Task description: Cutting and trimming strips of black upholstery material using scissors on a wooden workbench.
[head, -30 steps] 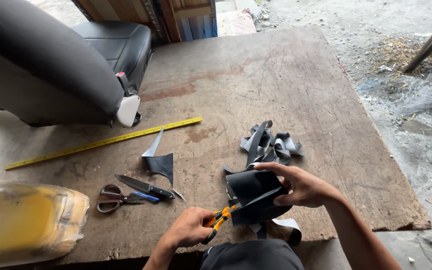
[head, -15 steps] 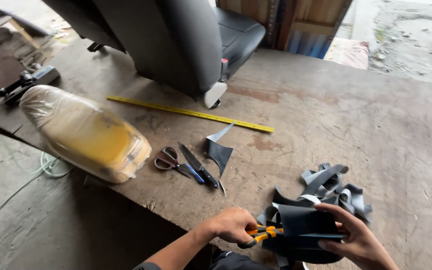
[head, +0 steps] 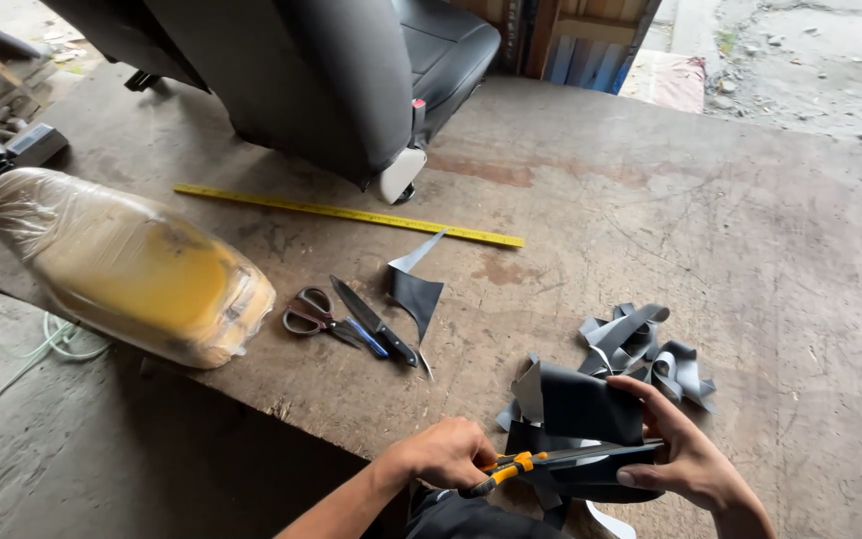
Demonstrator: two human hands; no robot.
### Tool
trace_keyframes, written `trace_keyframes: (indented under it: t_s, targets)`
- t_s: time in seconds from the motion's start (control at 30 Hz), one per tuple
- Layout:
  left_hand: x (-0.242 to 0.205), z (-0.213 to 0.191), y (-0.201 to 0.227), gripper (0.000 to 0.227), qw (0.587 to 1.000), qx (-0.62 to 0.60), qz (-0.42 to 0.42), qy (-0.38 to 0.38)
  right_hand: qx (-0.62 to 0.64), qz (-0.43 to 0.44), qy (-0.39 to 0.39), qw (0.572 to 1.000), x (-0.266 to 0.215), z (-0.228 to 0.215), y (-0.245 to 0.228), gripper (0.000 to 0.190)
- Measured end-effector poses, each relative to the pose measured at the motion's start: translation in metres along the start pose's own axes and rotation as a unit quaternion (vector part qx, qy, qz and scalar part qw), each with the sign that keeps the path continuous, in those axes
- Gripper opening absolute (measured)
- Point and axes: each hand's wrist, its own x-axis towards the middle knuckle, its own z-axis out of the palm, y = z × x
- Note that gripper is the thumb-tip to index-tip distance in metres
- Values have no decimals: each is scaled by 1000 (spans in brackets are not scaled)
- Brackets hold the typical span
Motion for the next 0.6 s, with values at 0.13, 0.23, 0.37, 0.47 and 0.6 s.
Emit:
trace_keyframes:
  t_s: [0.13, 0.23, 0.37, 0.47, 0.6]
  targets:
    - [-1, -1, 9, 25, 998, -61, -17, -11, 133, -85, -95, 983, 0, 8, 10, 121]
    - [5, 4, 11, 21, 999, -37, -19, -8, 32, -66, -81, 994, 5, 16, 22, 116]
    - [10, 15, 0, 24, 999, -25, -31, -12, 54, -63, -58, 995, 4, 12, 29, 122]
    - [13, 16, 4, 4, 987, -120, -105, 29, 58, -75, -25, 995, 10, 8, 35, 124]
    - [38, 21, -1, 25, 940, -279, -105, 163, 125, -64, 63, 988, 20, 5, 57, 120]
